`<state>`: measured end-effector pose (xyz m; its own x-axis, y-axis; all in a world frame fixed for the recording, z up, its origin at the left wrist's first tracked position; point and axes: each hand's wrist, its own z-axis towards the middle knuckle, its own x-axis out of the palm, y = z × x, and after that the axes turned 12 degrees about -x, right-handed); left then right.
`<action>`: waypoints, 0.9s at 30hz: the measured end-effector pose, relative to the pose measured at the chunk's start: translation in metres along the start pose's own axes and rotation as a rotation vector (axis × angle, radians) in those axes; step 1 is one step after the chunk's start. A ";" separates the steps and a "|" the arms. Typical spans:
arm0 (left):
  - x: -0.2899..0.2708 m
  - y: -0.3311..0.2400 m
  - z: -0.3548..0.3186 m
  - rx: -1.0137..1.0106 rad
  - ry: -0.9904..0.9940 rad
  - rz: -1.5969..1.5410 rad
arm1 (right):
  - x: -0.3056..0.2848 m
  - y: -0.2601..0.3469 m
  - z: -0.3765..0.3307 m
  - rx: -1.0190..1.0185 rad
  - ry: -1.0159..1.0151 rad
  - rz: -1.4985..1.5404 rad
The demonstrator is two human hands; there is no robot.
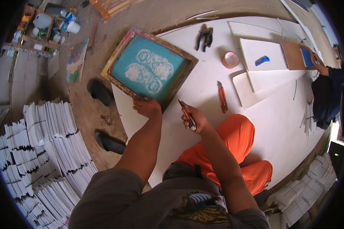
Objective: The person uses a small knife to carve a design into a teal-colored stencil frame placed on a white table. They carefully trace the outlines of the pattern, removing material to create the stencil. The person works continuously on the same frame throughout the clip.
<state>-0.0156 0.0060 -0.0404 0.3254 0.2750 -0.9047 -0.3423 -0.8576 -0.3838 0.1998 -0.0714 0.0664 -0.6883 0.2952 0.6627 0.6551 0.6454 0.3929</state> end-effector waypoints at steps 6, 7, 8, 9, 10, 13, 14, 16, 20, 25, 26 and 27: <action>-0.005 -0.040 -0.023 -0.089 0.216 -0.288 | -0.003 0.015 -0.058 -0.120 -0.054 -0.245; -0.009 -0.049 -0.027 -0.138 0.259 -0.300 | -0.004 0.015 -0.062 -0.123 -0.063 -0.269; -0.004 -0.049 -0.025 -0.110 0.208 -0.257 | -0.004 0.013 -0.064 -0.155 -0.085 -0.342; 0.003 -0.047 -0.020 -0.083 0.155 -0.214 | -0.004 0.010 -0.065 -0.187 -0.106 -0.416; 0.006 -0.047 -0.018 -0.056 0.108 -0.169 | -0.005 0.008 -0.064 -0.218 -0.130 -0.490; 0.000 -0.043 0.013 0.011 0.030 -0.060 | -0.007 0.007 -0.060 -0.379 -0.183 -0.812; -0.001 -0.041 0.027 0.114 -0.037 -0.085 | -0.010 0.003 -0.055 -0.495 -0.187 -0.978; -0.009 -0.046 0.048 0.257 0.005 -0.006 | -0.018 -0.006 -0.041 -0.726 -0.191 -1.308; 0.003 -0.053 0.066 0.253 0.020 0.003 | 0.008 -0.008 -0.026 -0.636 -0.235 -1.589; -0.008 -0.071 0.046 0.246 -0.020 0.259 | 0.025 -0.008 -0.018 -0.470 -0.270 -1.717; -0.008 -0.070 0.046 0.303 -0.031 0.271 | 0.024 -0.009 -0.014 -0.463 -0.260 -1.731; -0.007 -0.067 0.046 0.360 -0.041 0.284 | 0.022 -0.011 -0.012 -0.456 -0.250 -1.745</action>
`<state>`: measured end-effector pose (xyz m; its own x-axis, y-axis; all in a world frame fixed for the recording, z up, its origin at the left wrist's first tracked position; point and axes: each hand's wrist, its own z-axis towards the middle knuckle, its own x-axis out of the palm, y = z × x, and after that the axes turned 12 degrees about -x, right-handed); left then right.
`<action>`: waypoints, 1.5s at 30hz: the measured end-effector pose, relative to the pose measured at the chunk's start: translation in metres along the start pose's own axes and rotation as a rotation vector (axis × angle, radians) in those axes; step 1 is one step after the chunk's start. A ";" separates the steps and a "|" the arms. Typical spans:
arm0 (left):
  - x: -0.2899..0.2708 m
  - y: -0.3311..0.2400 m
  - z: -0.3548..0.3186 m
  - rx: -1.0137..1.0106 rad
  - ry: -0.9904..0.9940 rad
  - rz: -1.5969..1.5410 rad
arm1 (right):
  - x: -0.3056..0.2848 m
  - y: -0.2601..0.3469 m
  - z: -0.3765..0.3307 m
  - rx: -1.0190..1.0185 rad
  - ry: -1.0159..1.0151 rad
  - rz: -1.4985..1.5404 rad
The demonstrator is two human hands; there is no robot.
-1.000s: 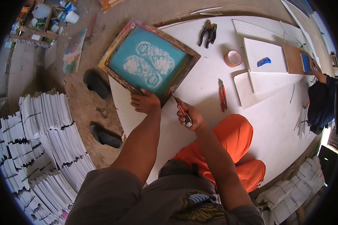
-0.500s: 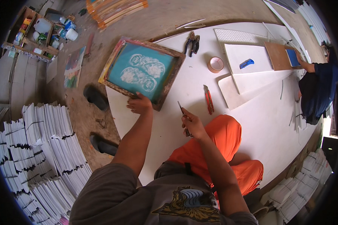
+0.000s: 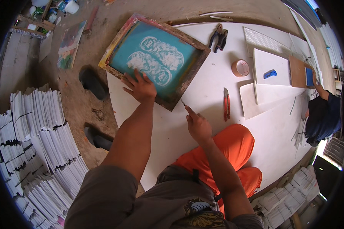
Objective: The person uses a small knife to carve a design into a teal-colored stencil frame placed on a white table. They carefully trace the outlines of the pattern, removing material to create the stencil. The person works continuously on the same frame throughout the clip.
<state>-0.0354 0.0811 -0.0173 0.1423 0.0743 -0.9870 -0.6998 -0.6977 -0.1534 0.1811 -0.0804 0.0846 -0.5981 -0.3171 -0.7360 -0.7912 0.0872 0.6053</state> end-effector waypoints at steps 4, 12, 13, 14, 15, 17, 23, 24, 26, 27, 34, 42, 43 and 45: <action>0.000 0.002 0.003 0.052 0.055 -0.025 | 0.001 0.004 0.006 0.018 0.033 -0.054; -0.011 -0.002 0.003 0.025 0.122 0.016 | 0.003 0.002 0.010 -0.003 0.035 -0.056; -0.010 -0.002 0.003 0.028 0.118 0.025 | 0.001 0.002 0.011 -0.005 0.038 -0.061; -0.010 -0.002 0.004 0.031 0.113 0.039 | 0.000 0.003 0.011 -0.010 0.033 -0.056; -0.011 -0.002 0.004 0.035 0.109 0.052 | 0.000 0.004 0.012 -0.014 0.027 -0.052; -0.010 -0.003 0.003 0.042 0.100 0.063 | 0.000 0.004 0.012 -0.020 0.022 -0.050; -0.012 -0.003 0.004 0.042 0.104 0.053 | -0.008 0.011 0.019 0.002 0.092 -0.129; -0.012 -0.001 0.005 0.041 0.102 0.042 | -0.011 0.017 0.020 0.010 0.098 -0.151; -0.011 -0.003 0.004 0.049 0.097 0.021 | -0.010 0.021 0.022 0.029 0.129 -0.236; -0.010 -0.004 0.002 0.054 0.092 0.015 | -0.007 0.021 0.022 0.038 0.161 -0.296; -0.010 -0.001 0.002 0.063 0.079 -0.030 | -0.011 0.017 0.032 0.067 0.254 0.042; -0.003 -0.001 0.004 0.072 0.047 0.014 | -0.005 -0.001 0.034 0.045 0.181 0.119; -0.002 -0.001 0.005 0.077 0.039 0.026 | -0.007 -0.005 0.036 0.058 0.158 0.296; -0.002 -0.001 0.004 0.069 0.049 0.008 | -0.007 -0.002 0.033 0.041 0.177 0.131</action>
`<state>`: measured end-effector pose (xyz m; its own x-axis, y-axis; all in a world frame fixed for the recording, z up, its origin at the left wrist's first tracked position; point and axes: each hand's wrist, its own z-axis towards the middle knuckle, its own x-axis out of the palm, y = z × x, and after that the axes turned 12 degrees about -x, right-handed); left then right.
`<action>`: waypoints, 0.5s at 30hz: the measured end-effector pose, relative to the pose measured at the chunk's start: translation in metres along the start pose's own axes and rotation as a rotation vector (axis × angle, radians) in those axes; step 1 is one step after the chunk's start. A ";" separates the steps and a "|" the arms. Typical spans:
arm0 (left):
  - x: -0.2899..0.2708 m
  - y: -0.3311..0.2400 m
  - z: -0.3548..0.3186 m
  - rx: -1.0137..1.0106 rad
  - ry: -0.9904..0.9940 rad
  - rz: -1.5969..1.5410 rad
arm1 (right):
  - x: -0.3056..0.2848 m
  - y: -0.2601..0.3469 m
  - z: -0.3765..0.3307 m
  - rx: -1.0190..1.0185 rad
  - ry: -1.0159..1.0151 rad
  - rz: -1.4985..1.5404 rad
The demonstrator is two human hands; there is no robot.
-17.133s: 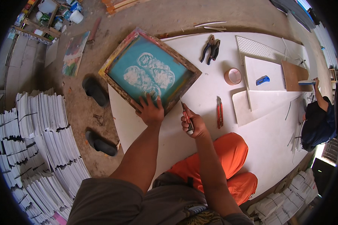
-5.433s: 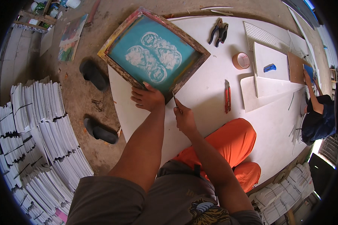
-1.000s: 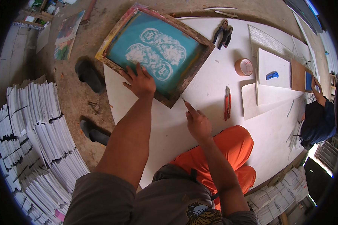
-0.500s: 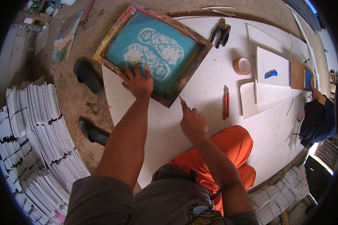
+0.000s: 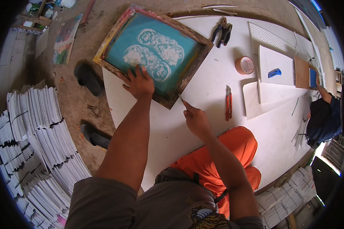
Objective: The person uses a small knife to carve a design into a teal-colored stencil frame placed on a white table. They carefully trace the outlines of the pattern, removing material to create the stencil. The person works continuously on the same frame throughout the clip.
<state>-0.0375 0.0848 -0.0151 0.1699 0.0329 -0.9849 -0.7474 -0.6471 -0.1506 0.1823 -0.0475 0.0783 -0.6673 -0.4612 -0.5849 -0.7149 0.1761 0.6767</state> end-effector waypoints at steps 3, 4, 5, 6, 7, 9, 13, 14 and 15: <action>0.001 0.003 0.003 0.003 0.004 0.001 | 0.009 0.010 -0.006 -0.012 -0.056 -0.214; 0.001 0.003 0.002 0.005 0.008 0.003 | 0.011 0.012 -0.008 -0.016 -0.086 -0.285; 0.002 0.003 0.002 0.012 0.003 -0.004 | 0.012 0.005 -0.005 0.008 -0.101 -0.059; 0.001 0.002 0.002 0.019 -0.003 -0.012 | 0.014 -0.008 0.000 0.032 -0.115 0.166; 0.001 0.003 0.001 0.025 -0.009 -0.018 | 0.009 -0.009 0.005 0.056 -0.127 0.392; 0.002 0.004 0.002 0.017 -0.002 -0.016 | -0.002 -0.007 0.004 0.220 -0.037 0.621; 0.001 0.002 0.001 0.013 -0.013 -0.014 | -0.004 -0.011 0.004 0.305 -0.005 0.912; 0.000 0.001 0.000 0.012 -0.006 -0.012 | -0.003 -0.015 0.004 0.337 0.005 1.026; -0.001 0.001 0.001 0.010 0.002 -0.009 | -0.001 -0.018 0.004 0.367 0.015 1.140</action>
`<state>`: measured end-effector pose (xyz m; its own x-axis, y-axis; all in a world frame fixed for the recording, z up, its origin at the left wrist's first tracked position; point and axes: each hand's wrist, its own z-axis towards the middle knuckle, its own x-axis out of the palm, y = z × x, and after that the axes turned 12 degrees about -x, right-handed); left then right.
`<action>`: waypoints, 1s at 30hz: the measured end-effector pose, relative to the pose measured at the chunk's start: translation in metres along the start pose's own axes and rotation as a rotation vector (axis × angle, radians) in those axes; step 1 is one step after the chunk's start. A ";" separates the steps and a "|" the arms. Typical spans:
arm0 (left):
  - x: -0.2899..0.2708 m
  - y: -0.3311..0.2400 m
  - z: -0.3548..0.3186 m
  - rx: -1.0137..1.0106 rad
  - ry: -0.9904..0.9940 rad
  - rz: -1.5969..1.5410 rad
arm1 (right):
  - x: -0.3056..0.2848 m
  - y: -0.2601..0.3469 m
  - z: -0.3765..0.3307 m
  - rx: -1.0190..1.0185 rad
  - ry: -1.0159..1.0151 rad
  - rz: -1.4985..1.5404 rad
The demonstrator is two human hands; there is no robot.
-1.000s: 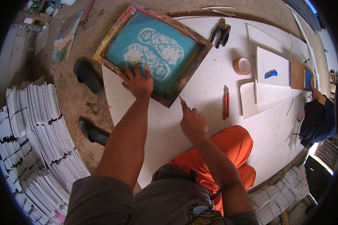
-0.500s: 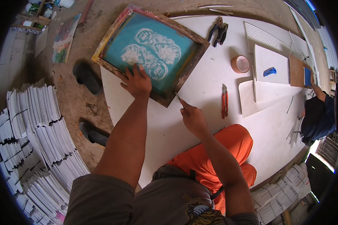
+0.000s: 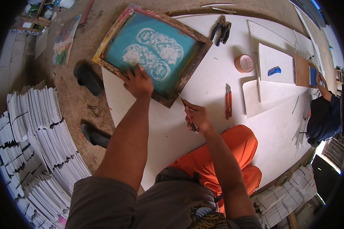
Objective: The person uses a small knife to carve a design into a teal-colored stencil frame placed on a white table. They carefully trace the outlines of the pattern, removing material to create the stencil. The person works continuously on the same frame throughout the clip.
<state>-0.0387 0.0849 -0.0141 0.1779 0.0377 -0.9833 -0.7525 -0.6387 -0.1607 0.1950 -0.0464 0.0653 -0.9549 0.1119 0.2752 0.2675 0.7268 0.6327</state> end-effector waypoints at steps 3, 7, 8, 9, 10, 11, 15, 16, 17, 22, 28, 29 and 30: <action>0.002 0.003 0.002 -0.002 -0.001 -0.001 | -0.005 -0.002 -0.002 0.139 0.095 0.323; 0.002 0.002 0.003 0.002 0.011 -0.034 | -0.013 -0.020 0.004 0.196 0.229 0.630; 0.001 0.002 0.002 0.006 0.009 -0.038 | -0.012 -0.020 0.002 0.184 0.208 0.599; 0.001 0.002 0.000 0.010 0.007 -0.043 | -0.012 -0.019 0.000 0.172 0.186 0.567; 0.000 0.002 0.001 0.012 0.001 -0.048 | -0.009 -0.015 -0.002 0.159 0.169 0.535; 0.000 0.002 0.001 0.008 -0.005 -0.046 | -0.005 -0.012 -0.004 0.087 0.117 0.269; 0.001 0.001 0.001 0.000 0.008 -0.044 | 0.011 -0.024 -0.016 -0.450 -0.060 -0.654; 0.001 0.002 0.001 -0.004 0.021 -0.044 | 0.015 -0.026 -0.019 -0.647 -0.092 -0.850; 0.000 0.002 0.001 -0.005 0.025 -0.037 | 0.018 -0.025 -0.019 -0.634 -0.099 -0.921; 0.001 0.002 0.001 -0.006 0.015 -0.007 | 0.024 -0.012 -0.015 -0.554 -0.112 -1.184; -0.003 0.001 0.001 -0.010 0.035 -0.018 | 0.025 -0.012 -0.014 -0.541 -0.095 -1.223; -0.003 0.001 0.001 -0.010 0.035 -0.021 | 0.027 -0.010 -0.015 -0.504 -0.087 -1.271; -0.003 0.001 0.001 -0.010 0.035 -0.024 | 0.030 -0.007 -0.016 -0.466 -0.080 -1.319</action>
<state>-0.0405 0.0847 -0.0109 0.2176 0.0263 -0.9757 -0.7412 -0.6459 -0.1827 0.1670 -0.0587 0.0808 -0.5337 -0.4195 -0.7344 -0.8186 0.0383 0.5730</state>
